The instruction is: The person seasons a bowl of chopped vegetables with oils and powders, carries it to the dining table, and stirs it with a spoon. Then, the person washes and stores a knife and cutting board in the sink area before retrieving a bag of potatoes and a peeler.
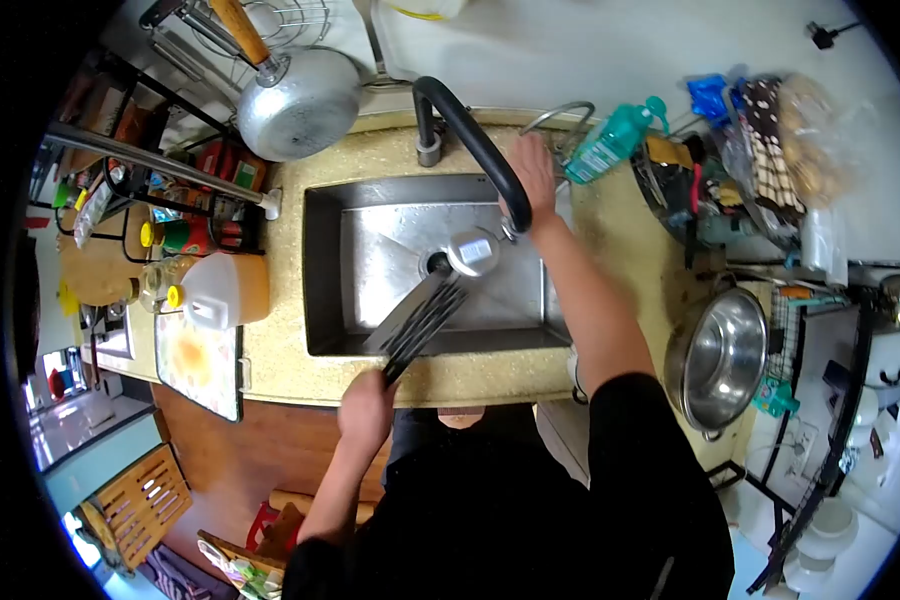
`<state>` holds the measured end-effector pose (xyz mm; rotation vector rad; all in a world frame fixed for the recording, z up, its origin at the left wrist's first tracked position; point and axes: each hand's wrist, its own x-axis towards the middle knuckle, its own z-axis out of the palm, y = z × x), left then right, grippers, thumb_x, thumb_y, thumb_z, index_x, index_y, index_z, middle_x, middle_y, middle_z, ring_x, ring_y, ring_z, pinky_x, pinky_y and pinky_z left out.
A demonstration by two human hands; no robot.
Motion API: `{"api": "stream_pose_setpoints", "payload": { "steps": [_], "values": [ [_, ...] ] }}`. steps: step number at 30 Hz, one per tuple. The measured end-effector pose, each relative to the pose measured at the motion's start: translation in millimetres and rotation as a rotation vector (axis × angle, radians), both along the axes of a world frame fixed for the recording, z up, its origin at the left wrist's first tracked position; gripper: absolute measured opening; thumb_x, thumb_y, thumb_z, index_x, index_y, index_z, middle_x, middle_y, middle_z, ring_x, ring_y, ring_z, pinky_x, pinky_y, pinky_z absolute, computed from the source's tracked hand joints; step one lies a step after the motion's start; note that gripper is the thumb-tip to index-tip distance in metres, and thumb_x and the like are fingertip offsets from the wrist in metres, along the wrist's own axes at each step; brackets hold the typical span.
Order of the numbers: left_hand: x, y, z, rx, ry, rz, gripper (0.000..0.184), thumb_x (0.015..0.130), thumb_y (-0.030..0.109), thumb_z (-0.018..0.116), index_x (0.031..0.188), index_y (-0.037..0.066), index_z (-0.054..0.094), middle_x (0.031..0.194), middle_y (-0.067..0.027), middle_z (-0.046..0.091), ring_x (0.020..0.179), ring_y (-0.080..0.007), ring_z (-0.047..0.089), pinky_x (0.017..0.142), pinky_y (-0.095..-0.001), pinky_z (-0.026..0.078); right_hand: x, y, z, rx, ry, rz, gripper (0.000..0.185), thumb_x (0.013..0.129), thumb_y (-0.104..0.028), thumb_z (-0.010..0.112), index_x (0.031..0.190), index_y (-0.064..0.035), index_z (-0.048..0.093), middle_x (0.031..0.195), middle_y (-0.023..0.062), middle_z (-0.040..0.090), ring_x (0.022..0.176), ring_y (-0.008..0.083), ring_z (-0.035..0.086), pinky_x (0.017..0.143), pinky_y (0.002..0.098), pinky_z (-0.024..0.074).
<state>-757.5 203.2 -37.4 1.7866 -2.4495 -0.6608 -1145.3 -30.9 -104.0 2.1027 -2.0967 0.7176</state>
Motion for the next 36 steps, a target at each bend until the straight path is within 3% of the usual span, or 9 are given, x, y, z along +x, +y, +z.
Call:
{"api": "stream_pose_setpoints", "payload": {
  "steps": [1,7,9,15,19,24,27,30,36],
  "values": [
    [-24,-14,-29,-0.003,0.099,-0.040,0.027,0.088,0.023,0.072,0.100,0.005,0.055,0.084,-0.0138,0.062,0.079,-0.0345,0.064,0.069,-0.0473,0.053,-20,31,-36,-0.166,0.142,-0.042,0.050,0.083,-0.009,0.061,0.130,0.0063,0.055,0.137,0.0325,0.053,0.128,0.0501,0.052,0.109,0.0544,0.0421],
    [-141,-71,-73,0.124,0.096,-0.147,0.025,0.085,0.006,0.063,0.107,0.001,0.053,0.105,-0.0204,0.065,0.099,-0.0367,0.067,0.085,-0.0449,0.056,33,221,-21,0.394,-0.570,-0.384,0.018,0.095,-0.018,0.062,0.107,-0.0053,0.065,0.086,0.0146,0.069,0.076,0.0318,0.069,0.069,0.0432,0.0548],
    [-152,-73,-78,0.126,0.075,-0.144,0.029,0.084,0.005,0.063,0.110,-0.001,0.052,0.108,-0.0214,0.065,0.102,-0.0369,0.067,0.087,-0.0443,0.056,64,234,-21,0.735,-1.387,-0.474,0.021,0.100,-0.030,0.063,0.103,-0.0090,0.065,0.080,0.0035,0.068,0.069,0.0171,0.066,0.062,0.0350,0.0532],
    [-148,-60,-61,0.180,0.132,-0.089,0.037,0.084,0.008,0.065,0.115,-0.004,0.049,0.110,-0.0248,0.062,0.105,-0.0410,0.064,0.092,-0.0460,0.054,113,193,-23,0.877,-1.989,-0.524,0.031,0.101,-0.041,0.064,0.105,-0.0105,0.065,0.081,-0.0007,0.066,0.067,0.0105,0.059,0.057,0.0292,0.0481],
    [-126,-54,-55,0.092,0.361,-0.214,0.050,0.087,0.012,0.066,0.127,-0.008,0.045,0.124,-0.0307,0.056,0.115,-0.0454,0.058,0.098,-0.0481,0.050,124,179,-52,0.754,-1.803,-0.516,0.023,0.100,-0.032,0.064,0.111,-0.0114,0.063,0.086,0.0007,0.067,0.073,0.0155,0.064,0.058,0.0296,0.0477],
    [-36,-32,2,0.067,0.622,-0.180,0.057,0.093,0.021,0.069,0.139,-0.005,0.049,0.143,-0.0313,0.049,0.124,-0.0480,0.055,0.103,-0.0474,0.048,104,163,-24,0.626,-2.284,-0.512,0.015,0.106,-0.017,0.050,0.104,-0.0029,0.054,0.083,0.0070,0.059,0.071,0.0236,0.061,0.075,0.0444,0.0603],
    [42,-1,5,0.139,0.655,0.010,0.045,0.093,0.017,0.070,0.133,0.000,0.058,0.139,-0.0281,0.055,0.123,-0.0459,0.057,0.101,-0.0446,0.050,94,165,-42,0.712,-2.116,-0.531,0.012,0.104,-0.019,0.053,0.105,-0.0073,0.056,0.083,0.0092,0.061,0.070,0.0267,0.063,0.073,0.0477,0.0594],
    [116,36,-5,0.112,0.638,0.238,0.035,0.094,0.010,0.069,0.126,-0.002,0.062,0.132,-0.0239,0.061,0.108,-0.0350,0.066,0.091,-0.0379,0.054,94,177,-52,0.580,-0.476,-0.269,0.017,0.098,-0.021,0.061,0.101,-0.0062,0.055,0.088,0.0147,0.065,0.080,0.0312,0.068,0.073,0.0451,0.0559],
    [280,82,-80,-0.294,0.786,1.065,0.021,0.102,0.015,0.062,0.116,0.000,0.065,0.104,-0.0029,0.063,0.087,-0.0105,0.058,0.075,-0.0263,0.049,64,164,-6,0.498,0.247,0.065,0.025,0.083,-0.015,0.069,0.102,-0.0057,0.058,0.096,0.0160,0.069,0.091,0.0345,0.070,0.078,0.0463,0.0575]
  ]
}}
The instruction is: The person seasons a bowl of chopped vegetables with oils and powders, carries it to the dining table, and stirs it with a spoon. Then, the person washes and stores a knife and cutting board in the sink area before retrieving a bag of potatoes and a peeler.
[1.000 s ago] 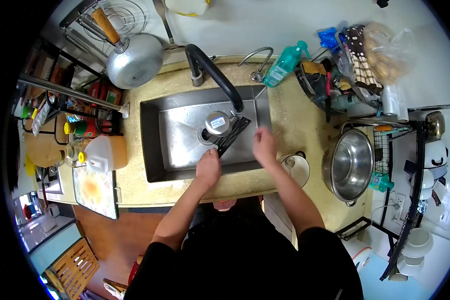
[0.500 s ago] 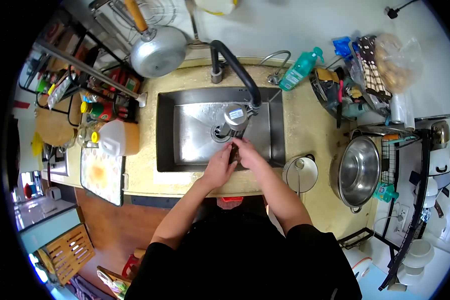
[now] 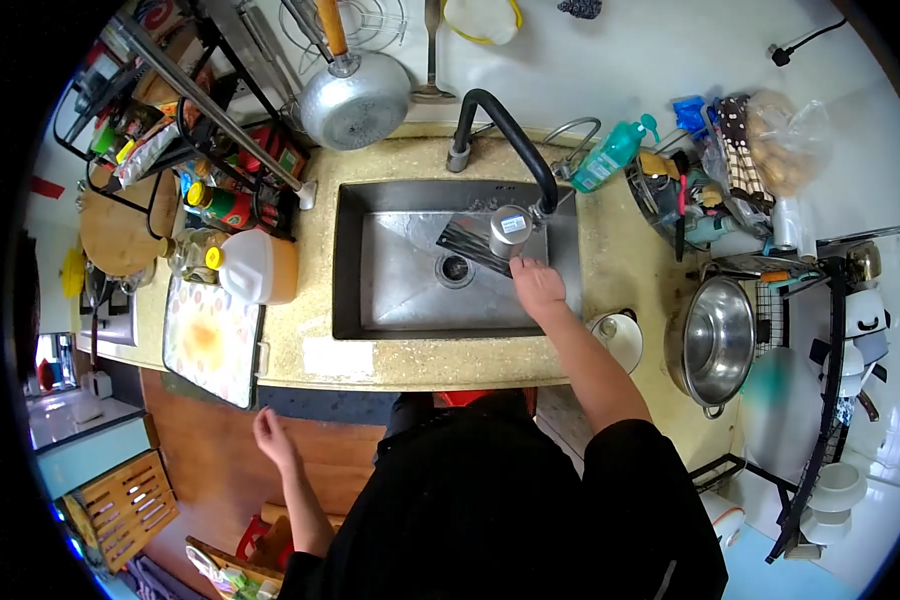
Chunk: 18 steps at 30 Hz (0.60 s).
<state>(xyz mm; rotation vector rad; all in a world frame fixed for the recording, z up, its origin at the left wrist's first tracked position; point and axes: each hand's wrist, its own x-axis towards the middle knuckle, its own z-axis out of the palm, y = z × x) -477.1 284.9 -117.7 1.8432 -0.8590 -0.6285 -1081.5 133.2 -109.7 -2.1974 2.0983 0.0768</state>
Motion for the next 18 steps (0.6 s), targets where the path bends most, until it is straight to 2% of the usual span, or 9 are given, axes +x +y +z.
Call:
{"api": "stream_pose_setpoints", "payload": {
  "steps": [3,4,7,8,11,12,15,16,18],
  "values": [
    [60,-9,-18,0.000,0.182,0.401,0.015,0.105,0.017,0.056,0.110,0.004,0.060,0.088,0.0013,0.055,0.075,-0.0080,0.048,0.064,-0.0240,0.042,-10,-8,3,-0.039,0.091,0.110,0.023,0.082,-0.014,0.070,0.101,-0.0057,0.059,0.096,0.0145,0.069,0.092,0.0335,0.070,0.076,0.0453,0.0581],
    [85,-11,-26,0.082,0.340,0.409,0.013,0.105,0.019,0.055,0.110,0.007,0.056,0.085,0.0024,0.050,0.071,-0.0086,0.044,0.060,-0.0230,0.038,-11,-9,6,-0.048,0.118,0.138,0.022,0.083,-0.014,0.069,0.100,-0.0058,0.059,0.096,0.0139,0.069,0.092,0.0330,0.070,0.076,0.0450,0.0583],
    [143,-15,-74,-0.053,0.563,0.253,0.019,0.105,0.026,0.058,0.112,0.008,0.053,0.084,0.0024,0.050,0.070,-0.0096,0.043,0.060,-0.0231,0.038,-3,-5,26,0.031,0.126,0.113,0.016,0.089,-0.012,0.056,0.103,-0.0045,0.060,0.094,0.0137,0.071,0.092,0.0284,0.071,0.076,0.0403,0.0585],
    [142,-25,-73,0.006,0.529,0.375,0.029,0.106,0.040,0.055,0.110,0.011,0.057,0.080,0.0036,0.052,0.064,-0.0107,0.043,0.059,-0.0258,0.039,1,-2,35,0.080,0.140,0.096,0.016,0.089,-0.012,0.056,0.103,-0.0044,0.061,0.094,0.0139,0.071,0.092,0.0287,0.071,0.076,0.0403,0.0586],
    [130,-52,-44,0.102,0.827,0.508,0.035,0.108,0.043,0.051,0.116,0.010,0.057,0.083,0.0031,0.047,0.071,-0.0122,0.040,0.070,-0.0316,0.041,13,9,61,0.160,0.183,0.127,0.016,0.088,-0.012,0.059,0.102,-0.0043,0.061,0.093,0.0146,0.071,0.091,0.0299,0.072,0.075,0.0411,0.0588],
    [148,-51,-57,0.105,0.914,0.379,0.049,0.109,0.049,0.043,0.136,0.010,0.053,0.107,-0.0015,0.061,0.090,-0.0177,0.056,0.087,-0.0379,0.047,10,16,67,0.140,0.197,0.186,0.016,0.087,-0.013,0.060,0.101,-0.0044,0.061,0.093,0.0148,0.072,0.090,0.0306,0.072,0.074,0.0418,0.0588],
    [149,-64,-61,-0.090,1.067,0.316,0.063,0.107,0.054,0.039,0.153,0.011,0.040,0.146,-0.0063,0.053,0.126,-0.0252,0.054,0.106,-0.0434,0.044,11,26,81,0.197,0.181,0.089,0.016,0.087,-0.015,0.063,0.100,-0.0055,0.062,0.091,0.0149,0.072,0.087,0.0323,0.073,0.073,0.0444,0.0586],
    [147,-67,-54,-0.052,1.073,0.291,0.069,0.107,0.057,0.035,0.160,0.013,0.030,0.164,-0.0068,0.033,0.146,-0.0298,0.039,0.117,-0.0463,0.037,12,28,84,0.237,0.166,0.012,0.016,0.088,-0.016,0.064,0.100,-0.0061,0.062,0.090,0.0148,0.072,0.087,0.0328,0.073,0.073,0.0453,0.0585],
    [145,-74,-52,-0.067,1.098,0.262,0.067,0.107,0.056,0.039,0.157,0.012,0.034,0.159,-0.0073,0.041,0.141,-0.0293,0.044,0.115,-0.0460,0.038,15,37,80,0.221,0.233,0.037,0.017,0.089,-0.020,0.066,0.098,-0.0068,0.062,0.089,0.0148,0.071,0.085,0.0333,0.072,0.072,0.0470,0.0575]
  ]
}}
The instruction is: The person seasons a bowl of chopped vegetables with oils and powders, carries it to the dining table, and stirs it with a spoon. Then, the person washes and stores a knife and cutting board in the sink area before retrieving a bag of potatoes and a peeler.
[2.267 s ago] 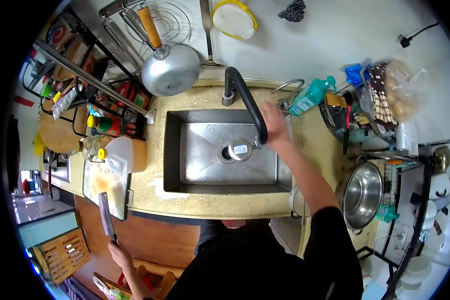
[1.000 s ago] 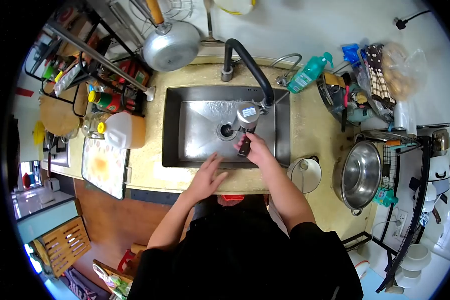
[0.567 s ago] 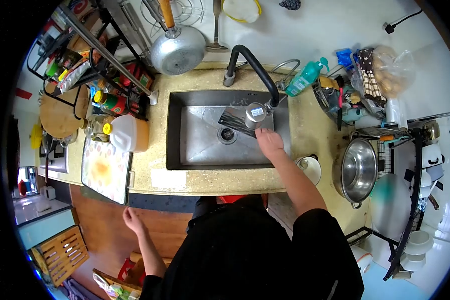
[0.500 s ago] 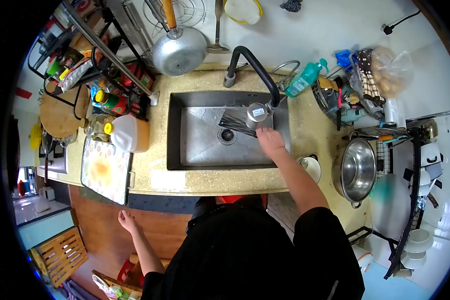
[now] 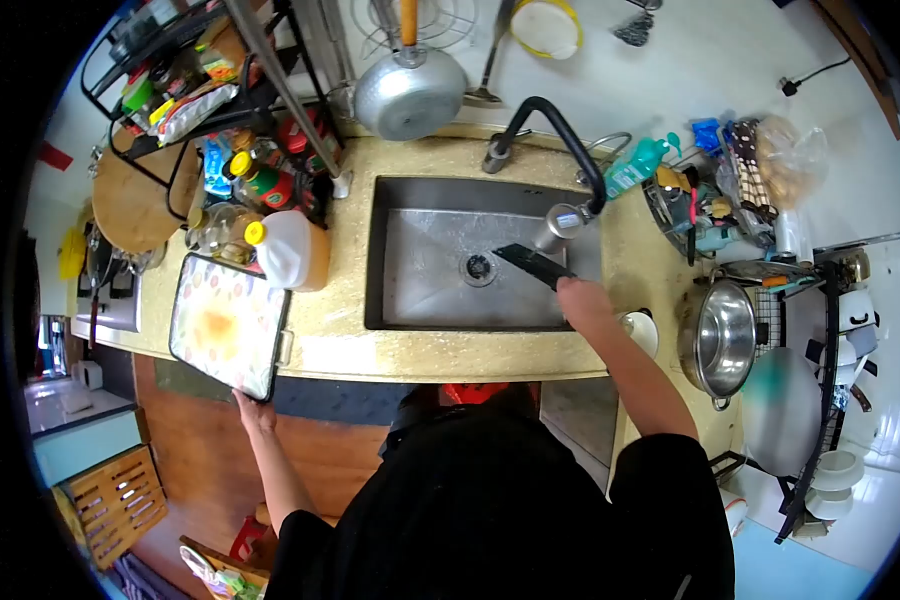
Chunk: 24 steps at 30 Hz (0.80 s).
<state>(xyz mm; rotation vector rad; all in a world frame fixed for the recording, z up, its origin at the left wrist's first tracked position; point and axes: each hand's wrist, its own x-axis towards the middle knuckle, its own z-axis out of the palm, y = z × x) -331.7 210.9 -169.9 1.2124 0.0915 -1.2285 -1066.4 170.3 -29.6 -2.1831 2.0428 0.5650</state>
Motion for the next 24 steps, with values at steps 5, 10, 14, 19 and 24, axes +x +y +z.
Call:
{"api": "stream_pose_setpoints", "payload": {
  "steps": [5,10,14,19,24],
  "values": [
    [21,-13,-16,0.080,-0.053,-0.022,0.071,0.104,0.059,0.046,0.151,0.006,0.043,0.150,-0.0085,0.052,0.135,-0.0297,0.050,0.114,-0.0435,0.040,57,23,39,-0.092,-0.134,0.102,0.027,0.092,-0.033,0.067,0.094,-0.0071,0.062,0.087,0.0150,0.070,0.079,0.0365,0.070,0.068,0.0501,0.0549],
    [23,-24,-7,-0.036,0.025,-0.054,0.074,0.104,0.060,0.043,0.152,0.003,0.040,0.147,-0.0106,0.054,0.129,-0.0287,0.056,0.108,-0.0430,0.047,99,40,30,-0.129,-0.018,-0.247,0.030,0.095,-0.036,0.065,0.100,-0.0065,0.062,0.089,0.0156,0.069,0.082,0.0372,0.069,0.070,0.0502,0.0542],
    [27,-22,-27,0.013,-0.178,-0.020,0.072,0.108,0.055,0.038,0.150,-0.002,0.039,0.143,-0.0135,0.056,0.128,-0.0297,0.058,0.105,-0.0420,0.050,109,64,30,-0.290,-0.163,-0.251,0.030,0.096,-0.035,0.064,0.098,-0.0056,0.061,0.090,0.0166,0.070,0.080,0.0397,0.069,0.069,0.0533,0.0527],
    [26,-15,-7,-0.043,-0.189,-0.031,0.067,0.109,0.053,0.034,0.147,-0.002,0.042,0.140,-0.0161,0.058,0.124,-0.0307,0.060,0.105,-0.0444,0.051,128,46,38,-0.127,-0.132,-0.348,0.030,0.095,-0.035,0.065,0.097,-0.0053,0.061,0.091,0.0192,0.069,0.079,0.0393,0.068,0.067,0.0542,0.0514],
    [34,-6,34,0.124,-0.364,-0.273,0.047,0.098,0.038,0.054,0.130,0.003,0.057,0.129,-0.0181,0.063,0.116,-0.0320,0.064,0.096,-0.0472,0.055,123,62,-9,-0.180,-0.453,-0.375,0.030,0.096,-0.034,0.060,0.099,-0.0051,0.069,0.094,0.0188,0.068,0.087,0.0378,0.069,0.070,0.0521,0.0553]
  ]
}}
